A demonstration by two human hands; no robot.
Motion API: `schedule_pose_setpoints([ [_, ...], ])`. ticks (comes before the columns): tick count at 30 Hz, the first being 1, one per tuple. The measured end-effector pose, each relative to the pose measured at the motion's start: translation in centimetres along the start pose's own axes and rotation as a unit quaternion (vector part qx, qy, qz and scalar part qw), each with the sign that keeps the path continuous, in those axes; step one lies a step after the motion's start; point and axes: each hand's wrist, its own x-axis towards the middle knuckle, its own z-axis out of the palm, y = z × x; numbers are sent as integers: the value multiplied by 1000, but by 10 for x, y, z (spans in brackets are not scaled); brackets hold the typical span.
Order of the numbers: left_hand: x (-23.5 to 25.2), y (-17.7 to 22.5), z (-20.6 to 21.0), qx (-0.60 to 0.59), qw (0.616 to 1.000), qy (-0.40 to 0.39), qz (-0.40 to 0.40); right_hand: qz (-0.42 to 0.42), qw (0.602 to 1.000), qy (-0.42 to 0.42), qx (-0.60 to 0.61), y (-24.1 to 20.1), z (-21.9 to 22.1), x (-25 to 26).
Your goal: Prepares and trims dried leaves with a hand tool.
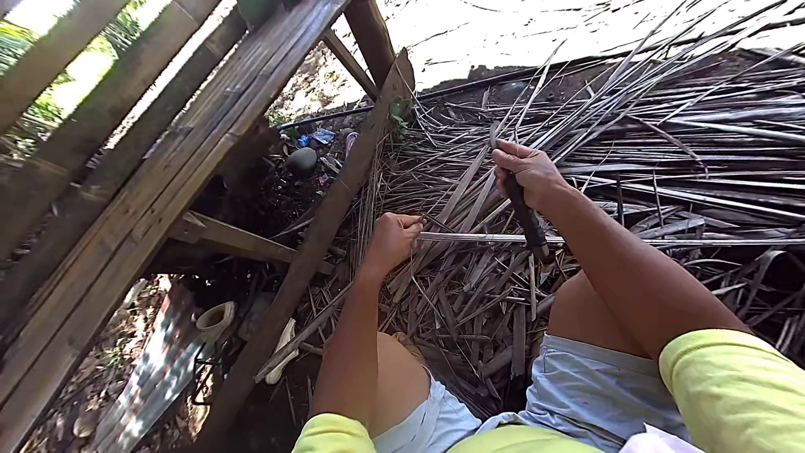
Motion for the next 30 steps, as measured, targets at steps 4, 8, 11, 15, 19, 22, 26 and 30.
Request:
schedule_pose_setpoints([
  [4,0,-6,-10,3,1000,18,-18,-51,991,114,39,-12,-21,12],
  [8,14,-9,0,8,999,18,-28,-10,997,-70,8,-6,19,-35],
  [11,18,-2,9,-14,1000,-21,-10,63,978,-196,11,16,50,-54],
  [15,13,-1,0,-47,997,-55,-34,65,982,-173,43,15,44,-35],
  [19,6,-10,-21,-23,990,-111,-88,9,992,-113,58,4,19,-15],
  [22,5,-15,-24,-33,990,-107,-88,4,994,-95,45,0,18,-18],
  [26,14,-9,-12,1,995,-58,-81,13,978,-206,-29,12,43,-48],
  [30,21,-1,-1,-8,996,-32,-79,50,941,-324,-85,33,68,-70],
])
